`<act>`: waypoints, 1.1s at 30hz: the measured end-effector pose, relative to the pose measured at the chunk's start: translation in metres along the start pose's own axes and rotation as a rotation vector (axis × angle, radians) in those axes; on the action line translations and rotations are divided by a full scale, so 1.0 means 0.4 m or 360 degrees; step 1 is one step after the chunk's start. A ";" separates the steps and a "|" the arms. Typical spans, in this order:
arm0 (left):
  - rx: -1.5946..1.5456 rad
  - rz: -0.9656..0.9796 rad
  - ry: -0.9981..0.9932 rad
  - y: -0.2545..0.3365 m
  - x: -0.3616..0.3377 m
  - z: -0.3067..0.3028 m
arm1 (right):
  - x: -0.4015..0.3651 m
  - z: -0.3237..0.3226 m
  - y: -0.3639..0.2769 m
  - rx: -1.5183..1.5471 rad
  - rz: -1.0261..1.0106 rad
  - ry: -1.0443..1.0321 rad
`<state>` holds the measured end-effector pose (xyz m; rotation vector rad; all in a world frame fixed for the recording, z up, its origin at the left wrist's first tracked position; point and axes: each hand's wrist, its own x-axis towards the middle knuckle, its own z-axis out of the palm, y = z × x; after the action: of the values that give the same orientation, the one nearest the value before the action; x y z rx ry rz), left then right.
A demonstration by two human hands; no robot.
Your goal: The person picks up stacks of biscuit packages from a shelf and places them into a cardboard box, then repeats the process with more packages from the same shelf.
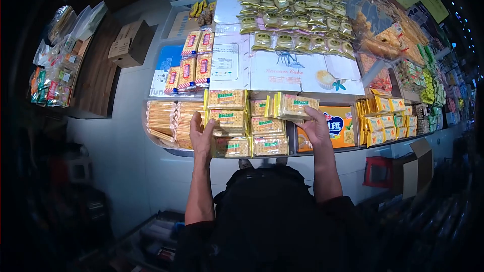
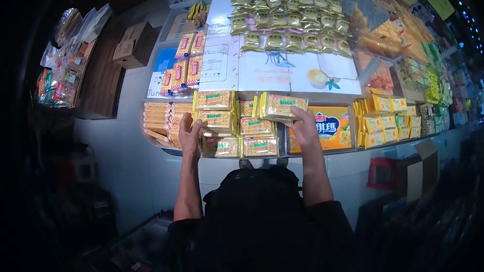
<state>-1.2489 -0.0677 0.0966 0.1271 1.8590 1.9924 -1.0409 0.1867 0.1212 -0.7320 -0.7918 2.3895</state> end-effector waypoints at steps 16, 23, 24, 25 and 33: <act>0.0088 -0.0006 -0.0464 0.020 0.085 0.024 | 0.075 0.091 0.163 -0.0580 -0.0140 0.0108; 0.0130 -0.0045 -0.0540 0.030 0.084 0.017 | 0.119 0.077 0.163 -0.0840 -0.0141 0.0057; 0.0088 -0.0017 -0.0528 0.025 0.084 0.017 | 0.115 0.075 0.157 -0.0841 -0.0140 0.0031; 0.0095 -0.0008 -0.0525 0.020 0.086 0.015 | 0.110 0.073 0.154 -0.0741 -0.0137 0.0060; 0.0159 -0.0112 -0.0439 0.041 0.083 0.008 | 0.073 0.011 0.161 -0.1065 -0.0560 0.0539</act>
<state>-1.2821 -0.0534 0.1060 0.3427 1.7592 1.7370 -1.0840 0.1579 0.0725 -1.1046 -1.4465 1.6170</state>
